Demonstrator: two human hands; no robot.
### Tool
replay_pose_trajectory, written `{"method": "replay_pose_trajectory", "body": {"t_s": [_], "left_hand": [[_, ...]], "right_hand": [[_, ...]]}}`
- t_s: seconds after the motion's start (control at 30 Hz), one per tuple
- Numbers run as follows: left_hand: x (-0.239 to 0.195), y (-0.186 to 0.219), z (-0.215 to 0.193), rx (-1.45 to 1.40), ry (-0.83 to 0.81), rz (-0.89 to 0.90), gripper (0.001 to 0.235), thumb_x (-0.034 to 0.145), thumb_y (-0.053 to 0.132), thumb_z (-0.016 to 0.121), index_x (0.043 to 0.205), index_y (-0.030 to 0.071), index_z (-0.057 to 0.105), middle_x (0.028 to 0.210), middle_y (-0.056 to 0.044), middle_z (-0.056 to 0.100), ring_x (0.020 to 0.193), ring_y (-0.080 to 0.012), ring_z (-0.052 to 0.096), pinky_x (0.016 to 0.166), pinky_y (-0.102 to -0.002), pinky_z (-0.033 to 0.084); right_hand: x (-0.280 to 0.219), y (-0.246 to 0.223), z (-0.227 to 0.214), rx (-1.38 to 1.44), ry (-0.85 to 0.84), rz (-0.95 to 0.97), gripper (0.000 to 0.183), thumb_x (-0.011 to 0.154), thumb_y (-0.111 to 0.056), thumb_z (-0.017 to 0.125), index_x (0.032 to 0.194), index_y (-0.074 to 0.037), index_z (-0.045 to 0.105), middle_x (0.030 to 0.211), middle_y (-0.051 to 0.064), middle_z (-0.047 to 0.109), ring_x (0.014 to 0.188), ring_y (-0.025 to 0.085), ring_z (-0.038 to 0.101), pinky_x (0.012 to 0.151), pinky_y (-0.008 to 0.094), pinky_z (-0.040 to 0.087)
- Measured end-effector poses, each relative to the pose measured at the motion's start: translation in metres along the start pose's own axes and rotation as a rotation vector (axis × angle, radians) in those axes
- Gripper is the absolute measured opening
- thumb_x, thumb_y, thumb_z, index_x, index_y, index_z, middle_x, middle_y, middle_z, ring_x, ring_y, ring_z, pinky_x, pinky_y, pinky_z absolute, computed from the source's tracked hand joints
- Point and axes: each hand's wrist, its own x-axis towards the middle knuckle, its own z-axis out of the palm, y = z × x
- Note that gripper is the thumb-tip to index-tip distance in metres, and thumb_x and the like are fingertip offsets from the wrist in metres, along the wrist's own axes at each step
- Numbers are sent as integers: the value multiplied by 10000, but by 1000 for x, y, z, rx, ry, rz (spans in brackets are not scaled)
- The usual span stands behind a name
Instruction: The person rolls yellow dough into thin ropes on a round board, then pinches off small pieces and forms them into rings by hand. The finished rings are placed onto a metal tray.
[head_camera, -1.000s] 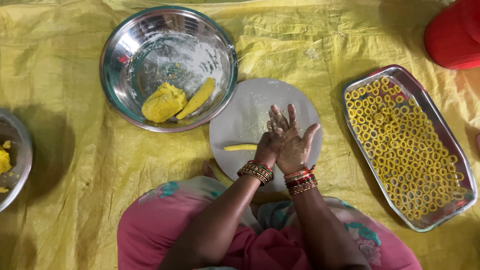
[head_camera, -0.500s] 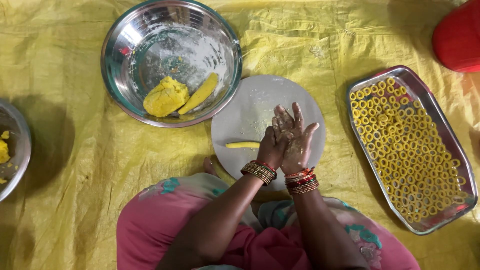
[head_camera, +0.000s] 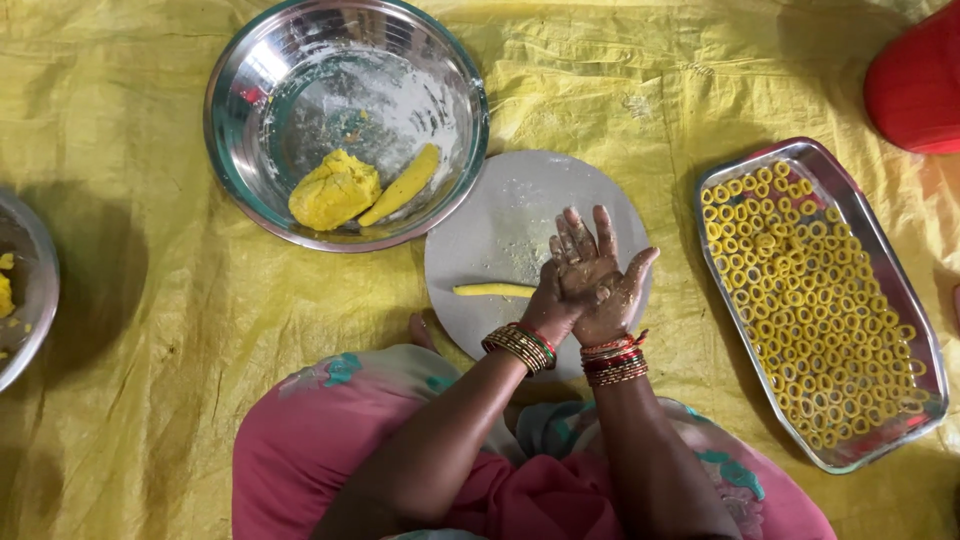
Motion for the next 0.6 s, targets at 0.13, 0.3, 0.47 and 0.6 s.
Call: {"method": "replay_pose_trajectory", "body": {"t_s": [0.13,0.3,0.47,0.6], "left_hand": [[0,0,0,-311,-101,-150,743,832,122,812,1435,22,389,1367,-143,590,1264,-245,591,1069,-389,529],[-2,7,1,-211,-136,-162,859,824,327,845,1482,13,391,1372,-129,604,1259,-246,602,1067,-391,524],[-3,-1,-6,-171,-146,-200,738,897,478,727,1433,37,475,1288,-94,645,1176,-179,614,996,-341,527],[-2,-30,-13,-56,-89,-277,670,994,561,631,1284,-42,610,1121,-137,685,993,-188,637,848,-351,542]], "right_hand": [[0,4,-1,-57,15,-47,969,955,-776,378,1607,-61,333,1566,276,449,1433,383,448,1188,487,379],[-2,7,4,-315,50,-158,945,982,-744,364,1555,8,359,1469,301,523,1400,401,504,1205,495,396],[-5,19,2,-611,-45,-289,898,1052,-697,325,1548,50,379,1480,273,546,1422,384,519,1251,489,372],[-6,29,-7,-678,-44,-385,778,1118,-591,363,1541,62,391,1485,258,548,1422,391,528,1264,514,381]]}}
